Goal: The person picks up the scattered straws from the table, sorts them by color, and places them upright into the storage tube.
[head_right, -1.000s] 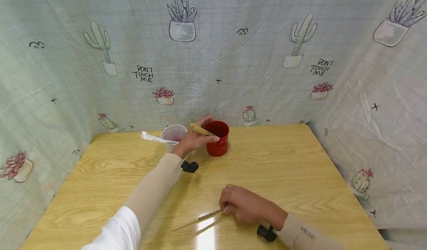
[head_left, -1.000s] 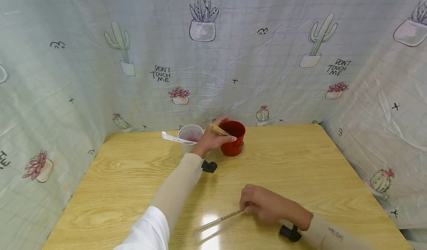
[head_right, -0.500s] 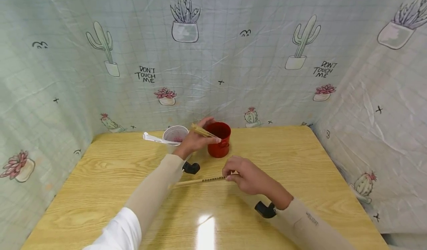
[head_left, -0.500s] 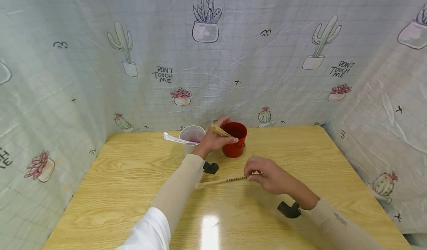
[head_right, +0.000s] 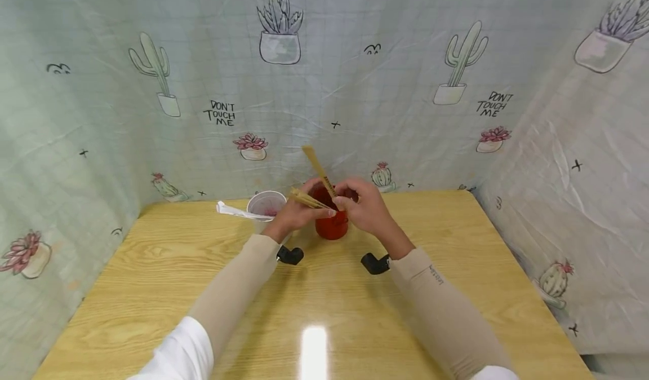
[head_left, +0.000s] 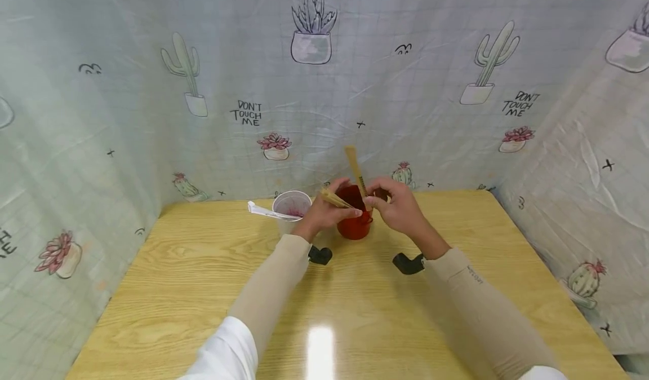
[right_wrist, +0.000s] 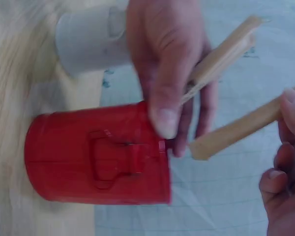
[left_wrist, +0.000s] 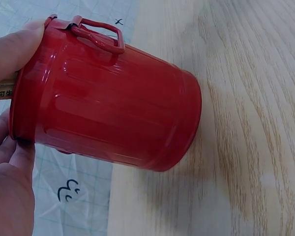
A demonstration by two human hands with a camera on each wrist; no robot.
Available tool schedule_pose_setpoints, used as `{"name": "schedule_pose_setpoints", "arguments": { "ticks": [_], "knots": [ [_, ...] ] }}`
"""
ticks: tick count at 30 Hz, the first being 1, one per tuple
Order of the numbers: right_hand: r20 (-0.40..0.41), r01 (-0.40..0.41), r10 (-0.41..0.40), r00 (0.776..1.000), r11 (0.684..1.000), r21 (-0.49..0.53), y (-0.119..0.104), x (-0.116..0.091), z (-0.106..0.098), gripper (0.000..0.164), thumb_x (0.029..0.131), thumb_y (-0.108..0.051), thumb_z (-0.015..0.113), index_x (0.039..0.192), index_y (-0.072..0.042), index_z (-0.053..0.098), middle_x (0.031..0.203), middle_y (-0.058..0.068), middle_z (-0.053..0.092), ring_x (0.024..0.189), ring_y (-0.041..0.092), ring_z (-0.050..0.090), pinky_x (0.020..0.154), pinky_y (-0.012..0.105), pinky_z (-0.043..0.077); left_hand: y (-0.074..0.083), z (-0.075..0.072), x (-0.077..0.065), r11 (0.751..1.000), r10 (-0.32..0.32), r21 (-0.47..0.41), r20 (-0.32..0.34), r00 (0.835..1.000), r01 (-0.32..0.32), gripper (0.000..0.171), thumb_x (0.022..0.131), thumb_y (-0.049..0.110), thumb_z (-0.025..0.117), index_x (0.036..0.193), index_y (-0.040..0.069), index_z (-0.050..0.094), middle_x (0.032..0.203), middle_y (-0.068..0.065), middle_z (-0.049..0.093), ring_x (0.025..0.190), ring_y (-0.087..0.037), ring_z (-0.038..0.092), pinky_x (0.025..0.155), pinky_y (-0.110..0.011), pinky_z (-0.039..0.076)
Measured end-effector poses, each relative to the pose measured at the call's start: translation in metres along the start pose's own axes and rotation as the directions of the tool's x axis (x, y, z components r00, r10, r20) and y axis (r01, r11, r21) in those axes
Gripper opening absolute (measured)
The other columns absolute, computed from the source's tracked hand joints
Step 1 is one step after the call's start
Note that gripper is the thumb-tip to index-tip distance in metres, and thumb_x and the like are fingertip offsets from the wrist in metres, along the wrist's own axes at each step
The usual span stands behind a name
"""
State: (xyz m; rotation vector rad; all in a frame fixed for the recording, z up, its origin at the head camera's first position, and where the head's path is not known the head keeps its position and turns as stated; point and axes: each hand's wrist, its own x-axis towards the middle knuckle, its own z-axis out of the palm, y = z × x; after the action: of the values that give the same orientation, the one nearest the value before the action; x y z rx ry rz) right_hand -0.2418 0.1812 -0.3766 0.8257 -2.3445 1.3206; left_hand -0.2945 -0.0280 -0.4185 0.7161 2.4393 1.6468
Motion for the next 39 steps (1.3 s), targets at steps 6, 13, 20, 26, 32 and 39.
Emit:
{"name": "schedule_pose_setpoints", "arguments": {
  "ticks": [6,13,20,26,32,39],
  "knots": [
    [0.015,-0.041,0.042,0.999,0.998,-0.054,0.020,0.005,0.015,0.005,0.095,0.000,0.072,0.094,-0.005,0.072,0.089,0.011,0.066,0.076,0.020,0.049,0.067,0.029,0.042,0.002,0.004,0.000,1.000,0.014,0.015,0.002,1.000,-0.014,0.083,0.086,0.013,0.086,0.157,0.011,0.041,0.151,-0.014,0.057,0.137,-0.033,0.058,0.117,-0.049,0.048],
    [0.167,-0.079,0.127,0.978,0.961,-0.266,0.030,0.002,0.020,0.005,0.097,-0.006,0.072,0.097,-0.007,0.076,0.095,0.008,0.073,0.089,0.023,0.061,0.078,0.039,0.056,0.004,0.003,0.001,0.996,0.066,0.061,0.010,0.998,-0.066,0.064,0.086,0.017,0.087,0.140,0.014,0.054,0.134,-0.011,0.067,0.123,-0.029,0.066,0.109,-0.046,0.054],
    [0.217,-0.054,0.142,0.966,0.928,-0.368,0.025,0.002,0.016,0.013,0.099,-0.007,0.068,0.107,-0.003,0.078,0.106,0.013,0.076,0.097,0.029,0.063,0.086,0.048,0.059,0.007,-0.003,-0.003,0.994,-0.011,0.111,-0.018,1.000,0.013,0.089,0.085,0.021,0.088,0.159,0.016,0.040,0.156,-0.013,0.053,0.139,-0.033,0.057,0.118,-0.050,0.047],
    [0.208,-0.031,0.112,0.972,0.933,-0.358,0.028,-0.002,0.013,0.015,0.100,-0.008,0.067,0.110,-0.005,0.077,0.106,0.011,0.075,0.100,0.030,0.062,0.088,0.048,0.056,0.016,-0.006,-0.004,0.999,-0.024,0.030,-0.030,0.999,0.025,0.096,0.083,0.022,0.090,0.163,0.021,0.035,0.166,-0.009,0.041,0.150,-0.034,0.046,0.122,-0.052,0.043],
    [0.166,-0.034,0.096,0.981,0.940,-0.339,0.030,-0.008,0.002,0.021,0.099,-0.008,0.068,0.119,-0.004,0.075,0.117,0.014,0.073,0.111,0.035,0.063,0.097,0.054,0.054,0.048,-0.016,-0.010,0.998,0.045,-0.028,-0.129,0.991,-0.049,0.095,0.086,0.032,0.088,0.163,0.027,0.033,0.169,0.002,0.036,0.159,-0.031,0.032,0.128,-0.048,0.033],
    [0.175,-0.039,0.107,0.979,0.934,-0.355,0.026,-0.009,-0.018,0.038,0.104,-0.019,0.065,0.138,-0.002,0.065,0.141,0.019,0.064,0.133,0.041,0.054,0.114,0.063,0.043,0.109,-0.052,-0.026,0.964,0.254,0.160,-0.316,0.914,-0.212,0.074,0.096,0.035,0.075,0.160,0.019,0.041,0.168,-0.002,0.040,0.158,-0.021,0.033,0.130,-0.047,0.030]
  ]
}}
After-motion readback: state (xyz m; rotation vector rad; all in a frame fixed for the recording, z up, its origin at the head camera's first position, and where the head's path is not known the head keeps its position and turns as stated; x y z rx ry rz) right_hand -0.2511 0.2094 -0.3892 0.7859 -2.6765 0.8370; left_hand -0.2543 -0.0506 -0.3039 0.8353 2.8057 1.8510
